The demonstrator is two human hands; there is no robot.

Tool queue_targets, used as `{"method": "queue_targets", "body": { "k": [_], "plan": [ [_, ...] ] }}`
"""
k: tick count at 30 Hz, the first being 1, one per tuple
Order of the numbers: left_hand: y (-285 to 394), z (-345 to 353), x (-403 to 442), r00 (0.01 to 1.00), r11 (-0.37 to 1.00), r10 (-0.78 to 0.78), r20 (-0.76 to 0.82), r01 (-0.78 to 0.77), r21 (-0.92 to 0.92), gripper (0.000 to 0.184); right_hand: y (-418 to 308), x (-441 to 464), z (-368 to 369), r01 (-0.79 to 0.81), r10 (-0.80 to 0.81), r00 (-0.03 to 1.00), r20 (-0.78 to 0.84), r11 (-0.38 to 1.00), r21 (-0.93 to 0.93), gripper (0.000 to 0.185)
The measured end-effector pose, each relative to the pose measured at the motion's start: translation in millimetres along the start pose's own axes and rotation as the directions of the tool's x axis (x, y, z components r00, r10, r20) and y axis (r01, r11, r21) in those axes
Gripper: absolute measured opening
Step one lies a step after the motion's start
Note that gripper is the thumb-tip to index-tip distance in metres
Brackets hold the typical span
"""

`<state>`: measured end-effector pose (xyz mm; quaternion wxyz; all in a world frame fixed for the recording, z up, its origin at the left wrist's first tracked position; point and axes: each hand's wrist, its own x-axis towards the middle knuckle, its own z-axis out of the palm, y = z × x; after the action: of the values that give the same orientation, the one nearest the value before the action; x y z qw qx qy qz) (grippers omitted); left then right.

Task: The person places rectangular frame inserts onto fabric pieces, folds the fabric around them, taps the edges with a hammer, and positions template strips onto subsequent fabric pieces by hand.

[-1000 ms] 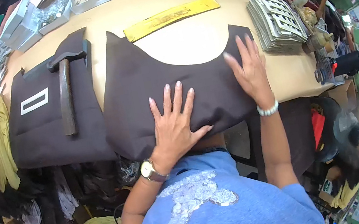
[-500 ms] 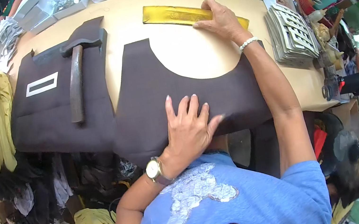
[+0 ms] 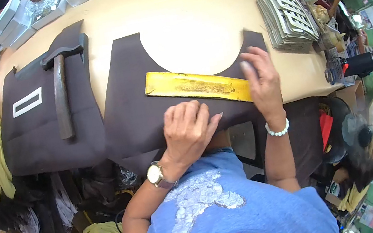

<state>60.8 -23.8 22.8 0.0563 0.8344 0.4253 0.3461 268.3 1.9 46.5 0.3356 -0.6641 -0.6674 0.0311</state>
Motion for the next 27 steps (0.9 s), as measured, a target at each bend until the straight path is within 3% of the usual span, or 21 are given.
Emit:
{"method": "queue_targets", "body": {
  "k": [1,3,6,7,11,17,20,23,26,27],
  "plan": [
    [-1.4,-8.5,3.9,1.000,1.000,-0.007,-0.017,0.007,-0.001,0.038,16.5,-8.2,1.5,-0.066,0.067,0.998,-0.014,0.997,0.035,0.026],
    [-14.0,-23.3,8.6,0.992,0.989,-0.110,0.059,0.103,0.109,0.060,45.2,-21.7,4.3,-0.196,0.202,0.979,-0.041,0.974,0.109,0.036],
    [-46.4,-32.8,3.9,0.920,0.936,-0.310,0.241,0.250,0.250,0.088,55.9,-25.6,9.2,-0.086,0.108,0.991,0.084,0.968,-0.234,0.046],
    [-59.0,-31.6,-0.2,0.880,0.912,-0.373,0.294,0.291,0.289,0.092,56.2,-21.2,9.7,-0.108,0.139,0.981,0.135,0.971,-0.214,0.050],
    [-81.7,-19.9,6.7,0.882,0.907,-0.367,0.296,0.267,0.327,0.092,81.5,12.5,22.4,-0.001,0.046,0.980,0.192,0.973,-0.230,0.051],
    [-97.4,-2.4,26.8,0.889,0.890,-0.386,0.246,0.288,0.354,0.087,98.4,64.9,42.8,0.041,-0.009,0.990,0.141,0.972,-0.231,0.051],
    [-92.5,-10.1,24.1,0.889,0.890,-0.386,0.245,0.288,0.354,0.085,94.6,68.8,39.1,0.158,-0.185,0.980,-0.071,0.946,-0.284,0.047],
    [-85.2,-21.8,21.6,0.893,0.887,-0.386,0.231,0.291,0.357,0.085,64.9,52.6,10.1,-0.032,0.021,0.990,-0.143,0.997,-0.077,0.044],
    [-73.8,-28.7,27.2,0.907,0.902,-0.371,0.200,0.301,0.309,0.082,48.4,23.2,2.3,-0.332,0.346,0.937,-0.042,0.922,0.198,0.045],
    [-72.6,-25.1,29.1,0.919,0.914,-0.346,0.189,0.285,0.287,0.081,44.0,15.4,5.2,-0.308,0.322,0.944,-0.072,0.938,0.160,0.045]
  ]
}}
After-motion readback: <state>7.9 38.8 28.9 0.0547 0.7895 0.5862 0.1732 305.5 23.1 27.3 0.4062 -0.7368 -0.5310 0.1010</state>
